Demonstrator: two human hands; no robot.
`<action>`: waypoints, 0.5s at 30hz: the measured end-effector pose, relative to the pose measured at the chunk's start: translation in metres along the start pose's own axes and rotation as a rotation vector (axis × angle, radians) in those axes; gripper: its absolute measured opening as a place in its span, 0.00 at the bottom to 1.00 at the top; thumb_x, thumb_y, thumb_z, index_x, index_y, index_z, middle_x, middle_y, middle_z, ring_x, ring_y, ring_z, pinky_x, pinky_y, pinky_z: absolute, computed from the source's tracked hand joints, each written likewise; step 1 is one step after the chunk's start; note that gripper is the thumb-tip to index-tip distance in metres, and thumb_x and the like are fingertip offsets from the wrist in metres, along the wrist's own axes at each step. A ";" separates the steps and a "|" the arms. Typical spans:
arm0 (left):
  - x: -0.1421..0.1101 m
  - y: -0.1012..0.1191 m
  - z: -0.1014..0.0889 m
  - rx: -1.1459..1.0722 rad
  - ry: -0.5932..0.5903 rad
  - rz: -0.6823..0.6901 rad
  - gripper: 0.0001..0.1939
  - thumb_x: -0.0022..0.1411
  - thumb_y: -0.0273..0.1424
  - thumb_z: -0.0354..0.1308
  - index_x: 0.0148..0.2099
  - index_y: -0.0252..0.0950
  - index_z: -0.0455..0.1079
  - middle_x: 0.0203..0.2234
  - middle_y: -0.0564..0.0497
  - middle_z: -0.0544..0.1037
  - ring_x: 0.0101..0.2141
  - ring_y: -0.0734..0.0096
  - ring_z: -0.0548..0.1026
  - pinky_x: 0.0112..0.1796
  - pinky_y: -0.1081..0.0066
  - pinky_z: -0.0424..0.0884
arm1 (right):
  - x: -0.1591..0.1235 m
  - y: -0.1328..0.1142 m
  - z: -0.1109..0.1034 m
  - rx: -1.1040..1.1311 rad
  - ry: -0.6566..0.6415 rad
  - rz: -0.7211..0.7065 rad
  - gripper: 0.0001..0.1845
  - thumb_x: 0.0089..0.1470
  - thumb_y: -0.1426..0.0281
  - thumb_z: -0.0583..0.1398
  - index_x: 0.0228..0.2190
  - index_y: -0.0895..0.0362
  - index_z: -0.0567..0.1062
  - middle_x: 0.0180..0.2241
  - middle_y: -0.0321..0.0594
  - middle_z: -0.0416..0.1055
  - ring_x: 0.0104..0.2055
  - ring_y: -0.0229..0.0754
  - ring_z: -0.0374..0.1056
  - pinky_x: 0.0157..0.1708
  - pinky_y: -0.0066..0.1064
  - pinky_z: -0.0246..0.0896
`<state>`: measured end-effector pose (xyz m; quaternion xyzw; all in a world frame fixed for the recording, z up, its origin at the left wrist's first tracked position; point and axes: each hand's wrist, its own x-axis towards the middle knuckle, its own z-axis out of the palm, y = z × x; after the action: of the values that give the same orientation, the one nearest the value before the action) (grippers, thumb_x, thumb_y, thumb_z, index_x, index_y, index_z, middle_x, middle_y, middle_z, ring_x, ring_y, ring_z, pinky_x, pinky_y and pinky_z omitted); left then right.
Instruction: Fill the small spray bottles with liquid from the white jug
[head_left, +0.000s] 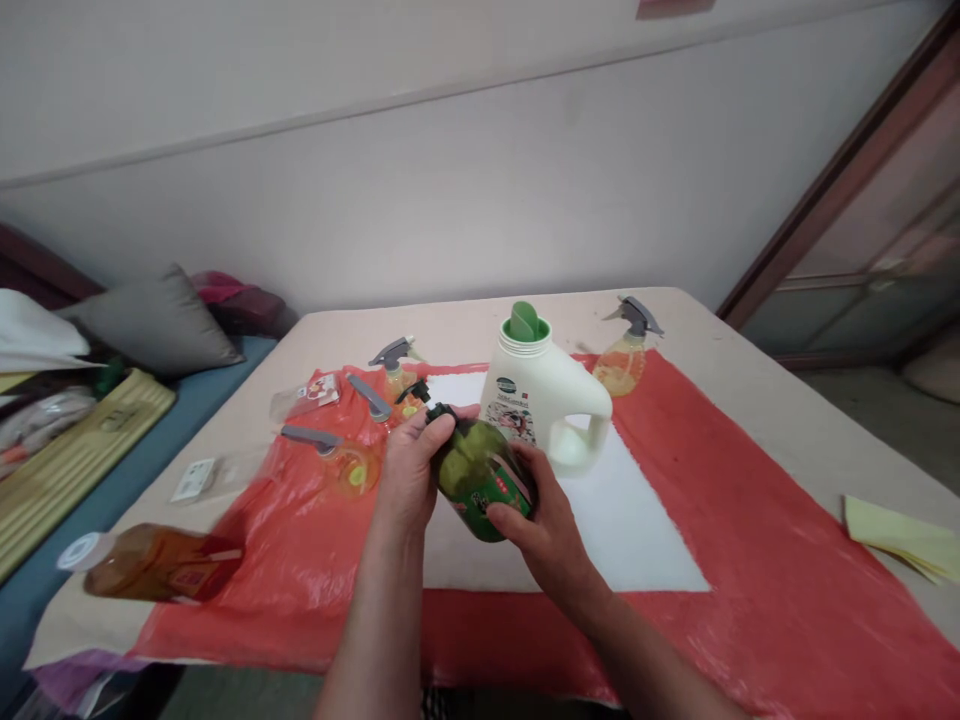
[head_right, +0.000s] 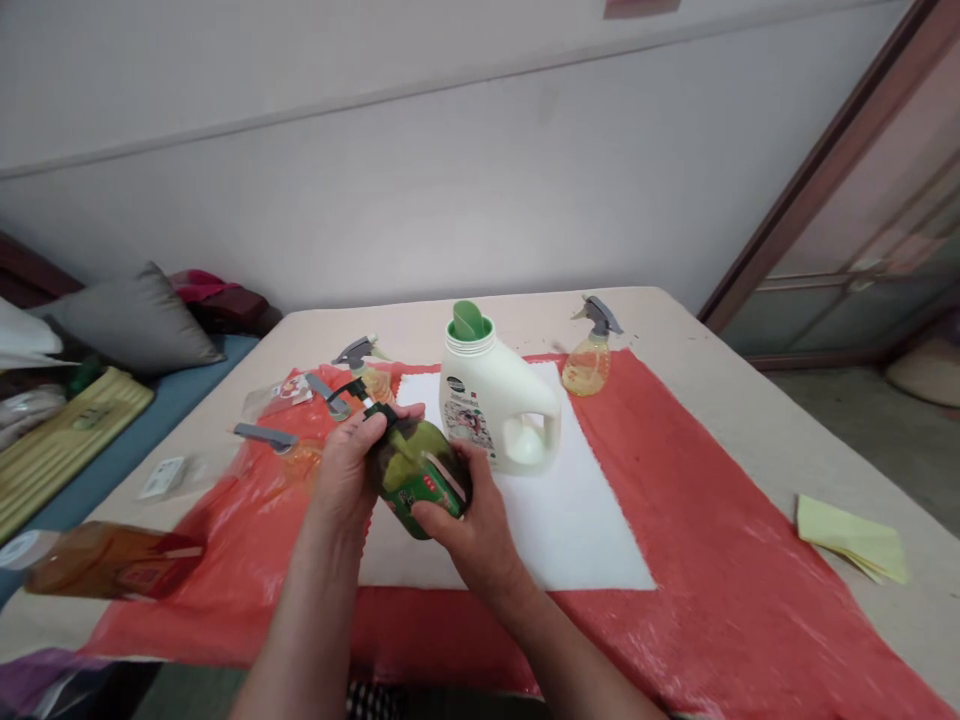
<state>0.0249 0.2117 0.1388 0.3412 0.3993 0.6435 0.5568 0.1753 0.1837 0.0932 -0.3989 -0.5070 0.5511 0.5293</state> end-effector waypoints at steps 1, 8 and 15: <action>-0.001 0.001 0.000 -0.007 -0.003 -0.001 0.14 0.51 0.38 0.70 0.36 0.33 0.80 0.36 0.43 0.84 0.36 0.59 0.82 0.38 0.66 0.77 | -0.001 -0.001 0.000 0.011 -0.013 0.004 0.35 0.42 0.54 0.70 0.49 0.51 0.67 0.47 0.40 0.70 0.48 0.49 0.67 0.48 0.40 0.64; -0.003 0.000 -0.002 -0.042 -0.010 0.058 0.15 0.49 0.38 0.70 0.35 0.33 0.80 0.36 0.42 0.84 0.40 0.55 0.82 0.40 0.65 0.77 | -0.003 0.001 0.004 0.254 -0.147 0.054 0.32 0.45 0.52 0.68 0.48 0.52 0.69 0.46 0.40 0.72 0.47 0.48 0.67 0.49 0.39 0.63; -0.004 -0.001 -0.009 -0.081 -0.035 0.048 0.15 0.46 0.37 0.70 0.35 0.33 0.80 0.37 0.41 0.84 0.41 0.56 0.81 0.41 0.65 0.77 | -0.010 -0.010 0.015 0.556 -0.221 0.173 0.25 0.49 0.56 0.66 0.46 0.54 0.72 0.48 0.44 0.73 0.46 0.49 0.70 0.49 0.42 0.65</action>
<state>0.0184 0.2069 0.1339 0.3392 0.3549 0.6663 0.5613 0.1635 0.1710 0.1049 -0.2182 -0.3554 0.7517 0.5109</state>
